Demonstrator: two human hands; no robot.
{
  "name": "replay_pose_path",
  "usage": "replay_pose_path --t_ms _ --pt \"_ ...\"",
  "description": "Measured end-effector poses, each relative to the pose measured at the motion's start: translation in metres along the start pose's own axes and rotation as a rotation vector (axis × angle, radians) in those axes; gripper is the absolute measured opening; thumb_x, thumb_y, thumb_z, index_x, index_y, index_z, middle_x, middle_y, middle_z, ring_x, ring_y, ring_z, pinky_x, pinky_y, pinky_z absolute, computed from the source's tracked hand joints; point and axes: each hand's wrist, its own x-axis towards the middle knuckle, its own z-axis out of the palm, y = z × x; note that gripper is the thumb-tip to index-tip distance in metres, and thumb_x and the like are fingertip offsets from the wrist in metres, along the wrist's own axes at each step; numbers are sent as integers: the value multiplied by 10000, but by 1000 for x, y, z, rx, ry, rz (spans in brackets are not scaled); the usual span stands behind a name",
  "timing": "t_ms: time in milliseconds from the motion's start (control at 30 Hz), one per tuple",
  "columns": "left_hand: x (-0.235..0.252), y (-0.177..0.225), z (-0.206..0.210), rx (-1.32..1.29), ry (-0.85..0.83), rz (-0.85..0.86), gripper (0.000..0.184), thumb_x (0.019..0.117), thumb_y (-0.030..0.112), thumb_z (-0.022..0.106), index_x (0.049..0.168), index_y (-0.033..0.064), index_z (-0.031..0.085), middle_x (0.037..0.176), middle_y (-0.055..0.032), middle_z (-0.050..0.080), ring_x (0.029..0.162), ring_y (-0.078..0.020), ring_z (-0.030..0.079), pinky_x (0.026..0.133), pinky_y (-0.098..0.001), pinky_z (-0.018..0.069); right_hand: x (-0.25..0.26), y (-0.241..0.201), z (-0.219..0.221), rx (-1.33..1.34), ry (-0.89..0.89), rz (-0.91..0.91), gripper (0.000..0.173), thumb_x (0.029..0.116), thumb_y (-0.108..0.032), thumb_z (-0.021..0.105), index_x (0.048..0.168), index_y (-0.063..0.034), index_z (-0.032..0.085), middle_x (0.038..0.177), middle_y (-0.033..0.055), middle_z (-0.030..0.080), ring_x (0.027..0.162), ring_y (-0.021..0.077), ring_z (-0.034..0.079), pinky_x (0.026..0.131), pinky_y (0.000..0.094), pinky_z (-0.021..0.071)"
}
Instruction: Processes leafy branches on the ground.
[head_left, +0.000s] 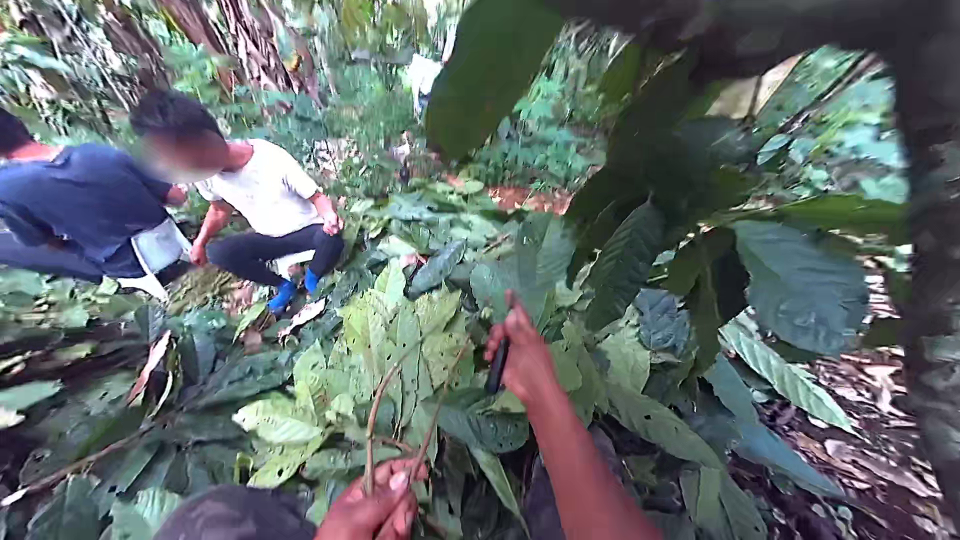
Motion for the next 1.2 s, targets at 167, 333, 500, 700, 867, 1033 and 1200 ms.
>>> replay_pose_path --t_ms 167,333,500,700,867,1033,1200 --pt "0 11 -35 -176 293 41 334 1103 178 317 1165 28 608 696 -10 579 466 -40 527 424 -171 479 1 29 -14 -159 23 158 408 1123 -261 335 1465 -83 468 746 1 541 591 107 548 553 270 509" --pt "-25 -9 -53 -201 233 60 265 992 52 379 1093 94 620 779 -61 683 641 -160 691 594 -309 611 -44 111 9 -541 -596 642 374 1059 -263 533 1379 -71 554 813 9 573 620 89 532 579 268 483" --pt "-46 -27 -37 -233 38 182 159 1014 104 515 1075 147 655 813 -66 697 749 -217 722 744 -419 624 -44 224 25 -789 -525 878 350 1062 -301 552 1334 -81 569 929 53 625 659 113 554 591 283 471" --pt "-33 32 -55 -19 158 609 235 1094 309 457 1306 236 529 758 -44 679 537 -124 642 487 -260 566 -32 279 40 -1384 -637 657 414 1039 -268 519 1409 -92 578 1362 215 620 1293 383 581 1066 597 458" --pt "-1 46 -98 -122 253 720 186 1048 203 557 1224 173 607 792 -49 646 543 -104 586 493 -233 520 -21 304 27 -1106 -669 778 387 1058 -328 517 1265 -33 657 1204 204 683 1111 348 659 977 551 503" --pt "13 39 -114 -126 342 613 147 1048 125 503 1045 88 645 772 -36 629 515 -66 557 479 -208 514 93 186 -69 -978 -170 605 395 1072 -218 503 1369 40 540 1271 258 621 1089 355 634 941 528 503" --pt "23 42 -127 -84 375 652 166 1047 92 475 1075 115 637 775 -24 646 535 -64 573 499 -207 527 159 22 -147 -777 355 223 339 1088 -231 478 1323 5 541 1007 79 596 710 107 524 659 293 476"
